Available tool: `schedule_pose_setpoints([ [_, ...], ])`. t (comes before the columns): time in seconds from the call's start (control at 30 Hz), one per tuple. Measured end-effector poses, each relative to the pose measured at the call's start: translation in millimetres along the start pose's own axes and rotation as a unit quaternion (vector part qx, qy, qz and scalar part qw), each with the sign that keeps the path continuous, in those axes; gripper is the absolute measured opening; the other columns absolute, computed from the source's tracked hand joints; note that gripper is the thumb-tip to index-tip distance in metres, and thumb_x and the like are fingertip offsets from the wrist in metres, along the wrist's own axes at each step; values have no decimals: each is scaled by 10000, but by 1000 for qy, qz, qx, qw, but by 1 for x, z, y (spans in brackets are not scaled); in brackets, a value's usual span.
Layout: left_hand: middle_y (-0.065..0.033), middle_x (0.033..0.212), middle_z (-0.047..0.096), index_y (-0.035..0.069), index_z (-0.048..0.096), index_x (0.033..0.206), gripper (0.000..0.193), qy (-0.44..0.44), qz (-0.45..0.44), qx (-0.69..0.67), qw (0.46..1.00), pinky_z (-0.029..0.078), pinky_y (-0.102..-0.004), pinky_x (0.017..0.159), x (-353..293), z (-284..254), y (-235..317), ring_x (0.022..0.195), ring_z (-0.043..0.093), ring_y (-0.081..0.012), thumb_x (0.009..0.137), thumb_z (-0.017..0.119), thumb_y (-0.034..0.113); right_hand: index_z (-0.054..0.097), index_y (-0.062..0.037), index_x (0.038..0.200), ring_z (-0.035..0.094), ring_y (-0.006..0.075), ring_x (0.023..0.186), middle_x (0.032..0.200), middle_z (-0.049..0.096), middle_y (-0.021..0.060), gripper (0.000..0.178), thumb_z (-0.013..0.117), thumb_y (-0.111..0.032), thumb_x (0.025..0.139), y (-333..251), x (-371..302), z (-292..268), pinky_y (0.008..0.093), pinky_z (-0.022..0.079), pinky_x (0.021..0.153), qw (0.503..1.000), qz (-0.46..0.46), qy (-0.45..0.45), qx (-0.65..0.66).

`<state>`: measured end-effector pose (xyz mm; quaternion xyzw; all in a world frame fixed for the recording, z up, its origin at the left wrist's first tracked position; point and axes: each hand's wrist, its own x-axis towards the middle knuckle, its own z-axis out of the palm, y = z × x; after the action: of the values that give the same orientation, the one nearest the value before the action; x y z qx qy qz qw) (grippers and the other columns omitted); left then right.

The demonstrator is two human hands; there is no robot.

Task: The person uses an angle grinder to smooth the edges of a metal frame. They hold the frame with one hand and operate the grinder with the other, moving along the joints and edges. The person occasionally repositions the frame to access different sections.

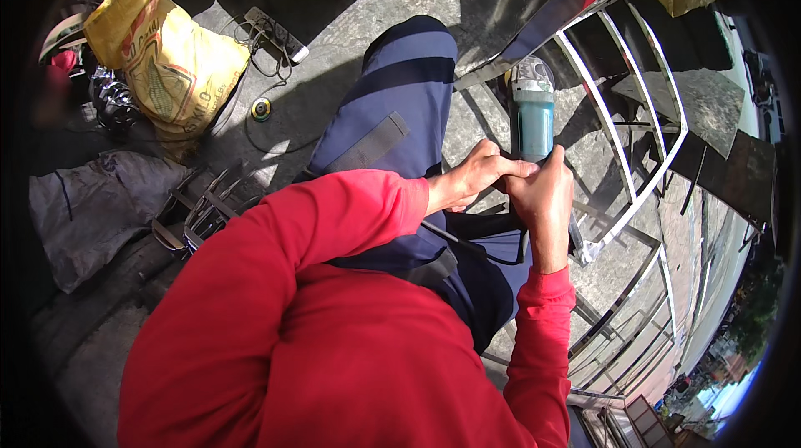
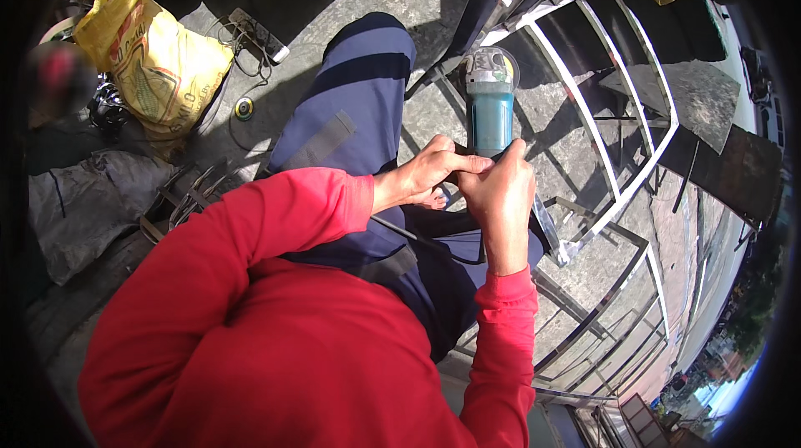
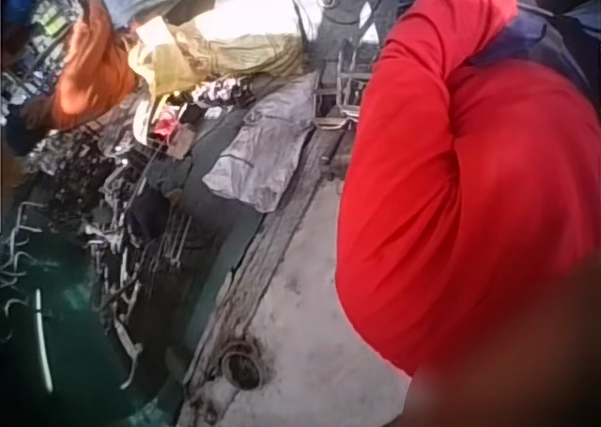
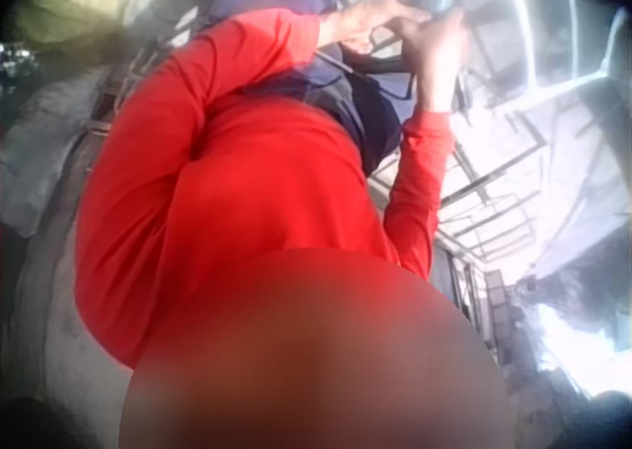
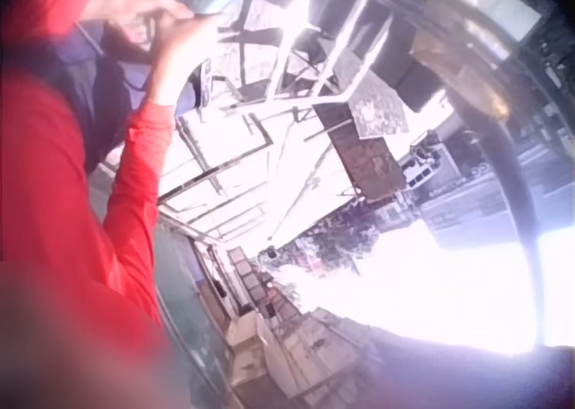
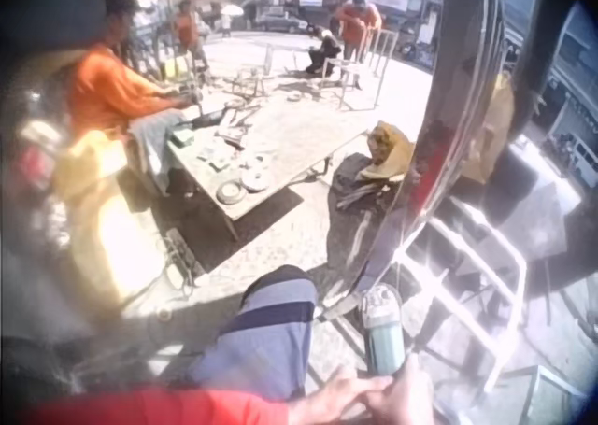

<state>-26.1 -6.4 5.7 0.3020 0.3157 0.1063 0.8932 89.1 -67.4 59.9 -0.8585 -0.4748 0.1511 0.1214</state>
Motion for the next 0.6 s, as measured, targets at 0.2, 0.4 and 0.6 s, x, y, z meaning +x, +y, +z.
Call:
schedule_pose_setpoints([
  [0.2,32,543,389,10,632,713,391,-18,36,-4,999,226,-279,305,-2,2,0,365,321,-79,825,746,368,475,72,870,646,495,754,731,626,316,404,715,-203,697,-2,1,2,517,525,681,1000,12,-1,-12],
  [0.4,32,548,383,10,626,668,408,-18,59,18,998,174,-302,321,-6,2,1,402,300,-67,807,758,370,482,78,886,652,488,773,752,636,317,458,750,-222,667,-2,-3,0,514,526,698,999,38,-17,-20],
  [0.6,15,546,404,-4,610,656,446,0,42,27,999,189,-316,302,-9,2,6,379,300,-75,804,751,393,487,75,875,650,492,780,761,632,324,440,745,-199,648,-2,0,2,509,527,703,999,30,-6,-10],
])
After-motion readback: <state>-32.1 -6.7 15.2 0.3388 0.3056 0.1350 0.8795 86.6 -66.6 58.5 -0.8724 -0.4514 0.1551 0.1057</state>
